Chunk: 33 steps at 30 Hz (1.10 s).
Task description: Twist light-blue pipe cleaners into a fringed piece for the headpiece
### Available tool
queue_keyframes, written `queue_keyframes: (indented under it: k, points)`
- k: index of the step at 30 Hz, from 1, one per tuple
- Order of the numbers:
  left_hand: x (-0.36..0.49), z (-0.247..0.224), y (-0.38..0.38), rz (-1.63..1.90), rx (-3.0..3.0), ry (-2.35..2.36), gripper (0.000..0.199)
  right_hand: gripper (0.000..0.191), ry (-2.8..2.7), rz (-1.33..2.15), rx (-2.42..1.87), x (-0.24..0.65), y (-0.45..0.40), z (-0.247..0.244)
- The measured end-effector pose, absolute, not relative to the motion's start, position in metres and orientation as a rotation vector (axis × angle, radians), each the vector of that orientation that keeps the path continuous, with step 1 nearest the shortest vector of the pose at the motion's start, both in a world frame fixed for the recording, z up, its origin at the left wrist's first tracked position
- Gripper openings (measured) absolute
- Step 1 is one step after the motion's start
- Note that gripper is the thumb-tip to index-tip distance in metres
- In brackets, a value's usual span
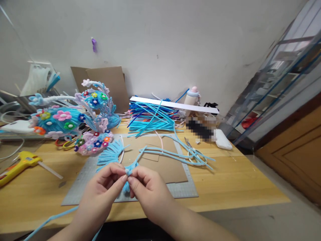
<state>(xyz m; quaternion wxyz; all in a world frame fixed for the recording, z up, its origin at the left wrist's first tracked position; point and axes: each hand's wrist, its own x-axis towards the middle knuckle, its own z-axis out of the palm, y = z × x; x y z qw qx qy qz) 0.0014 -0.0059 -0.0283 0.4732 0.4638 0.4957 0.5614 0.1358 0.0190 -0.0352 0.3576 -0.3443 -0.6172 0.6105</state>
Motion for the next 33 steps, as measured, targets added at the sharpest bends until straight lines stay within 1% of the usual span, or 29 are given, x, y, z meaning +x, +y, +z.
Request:
queue_keyframes:
  k: [5,7,9,12,18,22,24,28,30,33]
  points:
    - [0.001,-0.027,-0.005,1.304,1.037,1.196,0.013,0.019,-1.889,1.056,-0.906,0.139,0.020,-0.031]
    - [0.001,-0.027,-0.005,1.297,1.012,1.191,0.015,0.018,-1.924,0.978,-0.905,0.141,0.019,-0.030]
    - [0.002,-0.027,-0.006,1.304,0.999,1.193,0.016,0.017,-1.910,0.981,-0.907,0.141,0.018,-0.030]
    - [0.002,-0.028,-0.007,1.319,1.030,1.196,0.015,0.018,-1.812,1.130,-0.922,0.140,0.018,-0.031]
    - [0.002,-0.031,-0.008,1.309,1.303,1.212,0.009,0.032,-1.362,1.774,-0.893,0.137,0.022,-0.035]
    - [-0.001,-0.034,-0.009,1.361,1.631,1.280,0.003,0.031,-1.138,1.976,-0.824,0.137,0.024,-0.037]
    - [-0.002,-0.037,-0.010,1.413,1.864,1.299,0.008,0.029,-1.066,2.026,-0.803,0.137,0.025,-0.038]
    - [-0.006,-0.045,-0.012,1.521,2.361,1.238,0.027,0.026,-1.033,2.038,-0.820,0.137,0.024,-0.037]
    - [-0.008,-0.050,-0.013,1.504,2.537,1.226,0.034,0.025,-1.024,2.026,-0.854,0.138,0.023,-0.036]
    - [-0.013,-0.056,-0.014,1.375,2.732,1.219,0.039,0.025,-0.991,2.042,-0.845,0.139,0.021,-0.035]
